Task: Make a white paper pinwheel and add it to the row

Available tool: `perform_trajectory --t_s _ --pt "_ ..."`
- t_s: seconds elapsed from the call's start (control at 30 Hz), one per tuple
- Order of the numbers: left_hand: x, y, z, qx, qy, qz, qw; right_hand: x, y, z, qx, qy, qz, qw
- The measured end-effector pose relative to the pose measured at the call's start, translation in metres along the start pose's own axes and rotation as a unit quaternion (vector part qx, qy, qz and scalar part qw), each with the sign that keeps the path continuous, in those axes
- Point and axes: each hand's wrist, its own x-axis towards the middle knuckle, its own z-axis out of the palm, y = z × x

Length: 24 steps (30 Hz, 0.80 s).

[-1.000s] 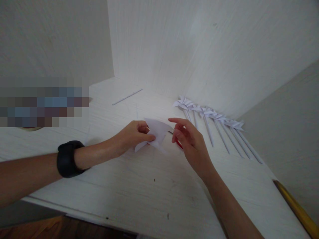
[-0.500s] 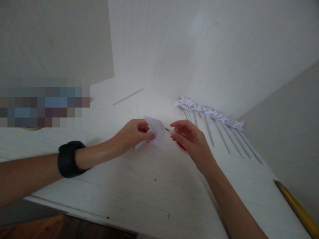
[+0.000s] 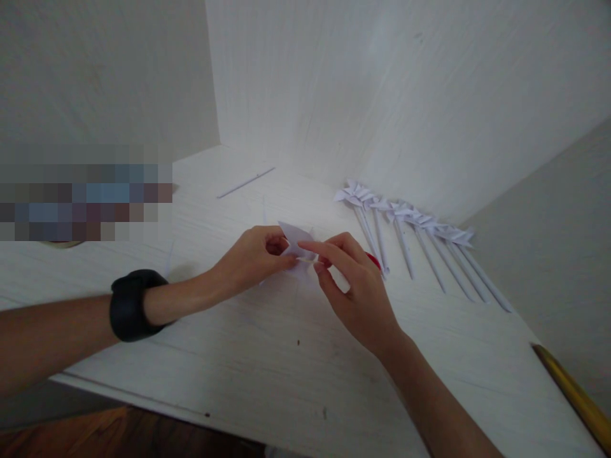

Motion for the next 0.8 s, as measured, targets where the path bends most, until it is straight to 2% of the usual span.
perform_trajectory --t_s 0.3,0.6,0.67,0.8 --pt "0.001 0.0 0.001 -0.021 -0.017 -0.002 1.0 -0.003 0.004 0.002 -0.048 -0.004 -0.03 0.998" --pt "0.0 0.002 0.002 -0.047 -0.031 -0.022 0.998 -0.001 0.003 -0.001 0.03 -0.028 -0.009 0.999" --pt "0.0 0.002 0.002 -0.061 -0.032 -0.028 0.997 0.0 0.004 -0.004 0.062 -0.003 0.01 0.998" --pt "0.001 -0.001 0.002 -0.072 -0.019 -0.052 0.996 0.002 0.012 -0.012 0.143 0.097 0.086 0.981"
